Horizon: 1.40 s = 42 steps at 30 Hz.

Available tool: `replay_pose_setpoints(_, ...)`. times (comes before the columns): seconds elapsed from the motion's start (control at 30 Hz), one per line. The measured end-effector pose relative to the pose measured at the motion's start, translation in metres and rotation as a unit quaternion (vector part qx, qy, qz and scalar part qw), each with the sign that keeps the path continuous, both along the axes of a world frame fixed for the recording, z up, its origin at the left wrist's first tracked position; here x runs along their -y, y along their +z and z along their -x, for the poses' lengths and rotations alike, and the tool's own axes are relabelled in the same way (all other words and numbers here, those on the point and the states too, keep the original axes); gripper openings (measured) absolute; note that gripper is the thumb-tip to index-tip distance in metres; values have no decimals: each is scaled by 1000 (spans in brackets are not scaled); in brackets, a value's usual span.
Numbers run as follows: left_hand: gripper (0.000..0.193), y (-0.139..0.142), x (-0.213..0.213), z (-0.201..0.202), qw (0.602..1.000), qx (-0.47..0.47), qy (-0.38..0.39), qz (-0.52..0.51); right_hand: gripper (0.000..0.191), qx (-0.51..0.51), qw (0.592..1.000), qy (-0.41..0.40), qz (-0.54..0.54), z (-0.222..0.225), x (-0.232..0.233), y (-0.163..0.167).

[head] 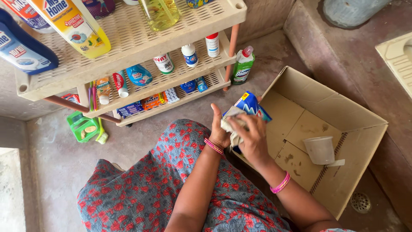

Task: The person sits on the floor of a wash area and wipes Rin detergent packets one at a time with a cloth, then stacks the wiped packets on the floor next to a shelf of cleaning supplies.

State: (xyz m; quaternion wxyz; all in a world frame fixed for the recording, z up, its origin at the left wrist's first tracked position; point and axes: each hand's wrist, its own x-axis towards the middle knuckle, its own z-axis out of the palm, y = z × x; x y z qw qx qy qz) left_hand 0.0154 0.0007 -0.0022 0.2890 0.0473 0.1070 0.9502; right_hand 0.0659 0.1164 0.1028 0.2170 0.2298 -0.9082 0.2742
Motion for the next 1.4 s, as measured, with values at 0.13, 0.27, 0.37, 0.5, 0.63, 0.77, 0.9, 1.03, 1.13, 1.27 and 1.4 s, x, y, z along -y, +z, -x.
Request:
replay_pose_setpoints(0.13, 124, 1, -2, 3, 996, 23, 41, 71, 57, -34, 998, -56, 18, 26, -5, -1)
replay_pose_setpoints(0.27, 123, 7, -1, 3, 996, -17, 40, 74, 56, -16, 991, -127, 39, 41, -14, 2)
replay_pose_setpoints(0.37, 123, 12, 2, -2, 993, -17, 41, 105, 54, 0, 991, -125, 53, 39, -15, 4)
replay_pose_setpoints(0.5, 119, 24, 6, 0, 996, -11, 55, 75, 59, 16, 995, -86, 56, 32, -7, 5)
replay_pose_setpoints(0.63, 119, 39, 5, 3, 995, -22, 88, 48, 55, 0, 999, -13, 39, 20, -1, 3)
replay_pose_setpoints(0.77, 120, 48, 8, -1, 995, -8, 101, 20, 55, 25, 998, 11, 49, 4, 5, 0)
replay_pose_setpoints(0.9, 117, 42, 13, -5, 994, -40, 102, 1, 57, 40, 998, 17, 54, -5, 7, -2)
replay_pose_setpoints(1.03, 115, 27, 7, -4, 994, -43, 96, -12, 59, 56, 996, 32, 64, -4, -2, 6)
replay_pose_setpoints(1.13, 125, 18, -1, -1, 998, -7, 58, -28, 58, 57, 993, 67, 77, -4, -2, 14)
replay_pose_setpoints(1.27, 127, 15, 3, -3, 998, -7, 44, -32, 58, 54, 992, 81, 86, -8, 9, 17)
replay_pose_setpoints(1.4, 130, 27, 6, -6, 993, -34, 60, -96, 52, 41, 995, 48, 78, -9, 11, 11)
